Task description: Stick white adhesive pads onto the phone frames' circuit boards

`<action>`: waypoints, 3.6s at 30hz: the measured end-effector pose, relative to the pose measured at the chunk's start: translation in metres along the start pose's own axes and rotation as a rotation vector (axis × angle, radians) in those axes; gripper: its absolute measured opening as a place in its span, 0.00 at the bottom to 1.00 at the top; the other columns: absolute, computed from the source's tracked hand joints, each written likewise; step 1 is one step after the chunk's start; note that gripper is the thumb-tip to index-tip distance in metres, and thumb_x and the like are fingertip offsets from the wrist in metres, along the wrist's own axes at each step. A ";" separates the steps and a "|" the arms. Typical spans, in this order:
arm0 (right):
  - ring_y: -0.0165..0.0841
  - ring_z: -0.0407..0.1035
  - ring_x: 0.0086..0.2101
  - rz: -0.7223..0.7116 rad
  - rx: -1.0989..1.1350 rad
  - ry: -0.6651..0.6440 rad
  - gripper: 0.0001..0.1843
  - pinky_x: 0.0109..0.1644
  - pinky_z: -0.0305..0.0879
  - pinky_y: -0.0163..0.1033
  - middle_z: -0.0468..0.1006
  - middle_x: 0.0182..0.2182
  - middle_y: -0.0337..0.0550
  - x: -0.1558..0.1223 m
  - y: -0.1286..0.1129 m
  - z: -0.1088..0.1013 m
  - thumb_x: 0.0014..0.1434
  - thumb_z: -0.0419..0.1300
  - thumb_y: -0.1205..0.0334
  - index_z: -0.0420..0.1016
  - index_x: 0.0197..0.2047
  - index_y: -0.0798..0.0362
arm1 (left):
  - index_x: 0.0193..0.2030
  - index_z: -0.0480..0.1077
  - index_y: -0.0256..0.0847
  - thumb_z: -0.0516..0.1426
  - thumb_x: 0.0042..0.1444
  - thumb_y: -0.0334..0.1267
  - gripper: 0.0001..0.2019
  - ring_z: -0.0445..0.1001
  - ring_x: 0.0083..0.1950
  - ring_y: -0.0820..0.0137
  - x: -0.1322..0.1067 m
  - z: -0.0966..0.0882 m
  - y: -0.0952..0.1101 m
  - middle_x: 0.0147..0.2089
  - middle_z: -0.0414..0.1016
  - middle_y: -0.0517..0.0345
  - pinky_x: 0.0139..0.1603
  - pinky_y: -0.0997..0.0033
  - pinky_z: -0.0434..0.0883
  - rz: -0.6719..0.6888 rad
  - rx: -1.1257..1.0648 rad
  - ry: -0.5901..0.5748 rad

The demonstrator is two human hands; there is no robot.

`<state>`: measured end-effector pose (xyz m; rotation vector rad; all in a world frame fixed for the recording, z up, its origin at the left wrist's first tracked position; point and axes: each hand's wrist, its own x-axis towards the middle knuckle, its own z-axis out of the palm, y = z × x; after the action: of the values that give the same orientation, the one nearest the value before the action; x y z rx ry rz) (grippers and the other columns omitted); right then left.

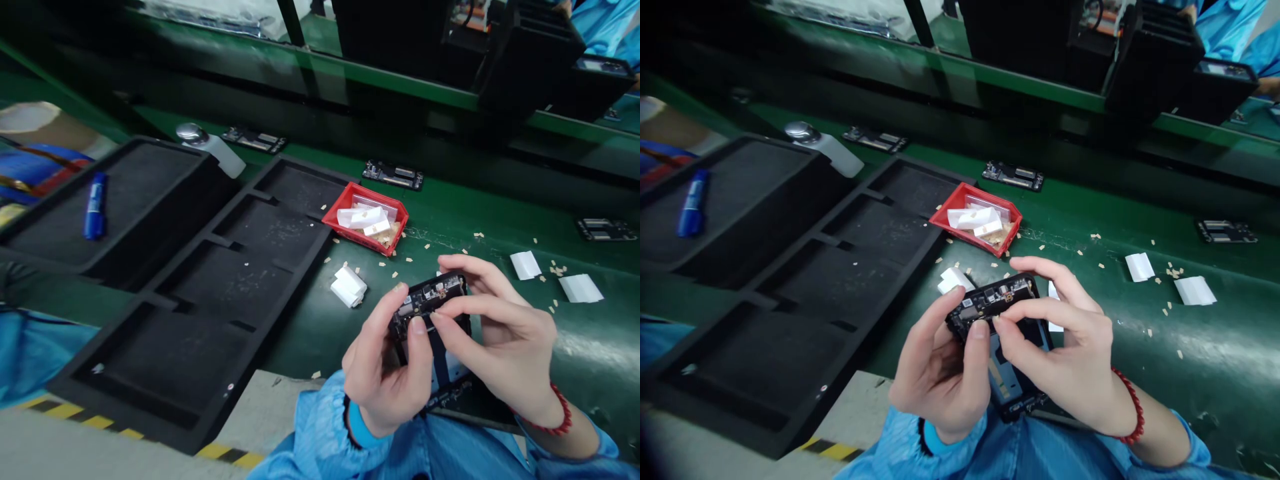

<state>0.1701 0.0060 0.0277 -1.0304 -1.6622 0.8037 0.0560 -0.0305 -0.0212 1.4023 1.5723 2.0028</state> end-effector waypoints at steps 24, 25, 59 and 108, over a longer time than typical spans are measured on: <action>0.34 0.78 0.47 0.048 0.105 0.062 0.11 0.51 0.78 0.38 0.80 0.52 0.44 0.001 -0.002 0.003 0.57 0.67 0.76 0.83 0.35 0.48 | 0.55 0.75 0.39 0.62 0.55 0.23 0.20 0.84 0.33 0.70 0.009 0.004 0.003 0.42 0.85 0.56 0.34 0.78 0.81 -0.022 0.018 -0.016; 0.33 0.78 0.47 0.064 0.126 0.051 0.11 0.50 0.78 0.36 0.81 0.51 0.44 0.002 -0.001 0.002 0.58 0.67 0.76 0.83 0.36 0.48 | 0.54 0.75 0.39 0.62 0.55 0.23 0.20 0.84 0.32 0.70 0.010 0.004 0.004 0.42 0.85 0.56 0.33 0.78 0.81 -0.024 0.019 -0.017; 0.42 0.82 0.43 0.379 -0.110 0.063 0.37 0.46 0.81 0.47 0.82 0.49 0.53 0.066 0.112 -0.058 0.60 0.66 0.45 0.61 0.66 0.51 | 0.71 0.58 0.47 0.54 0.69 0.41 0.25 0.80 0.55 0.65 0.025 0.030 -0.048 0.64 0.71 0.43 0.53 0.66 0.78 -0.334 -0.322 -0.187; 0.48 0.69 0.58 -0.176 -0.373 -0.030 0.21 0.57 0.73 0.53 0.68 0.58 0.53 0.019 0.111 -0.007 0.59 0.67 0.54 0.72 0.53 0.48 | 0.67 0.59 0.46 0.59 0.63 0.51 0.29 0.74 0.64 0.58 0.020 0.040 -0.068 0.63 0.74 0.45 0.62 0.61 0.72 -0.612 -0.515 -0.220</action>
<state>0.2017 0.0699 -0.0594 -1.1058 -1.9436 0.4026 0.0526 0.0346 -0.0699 0.7845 1.0949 1.6408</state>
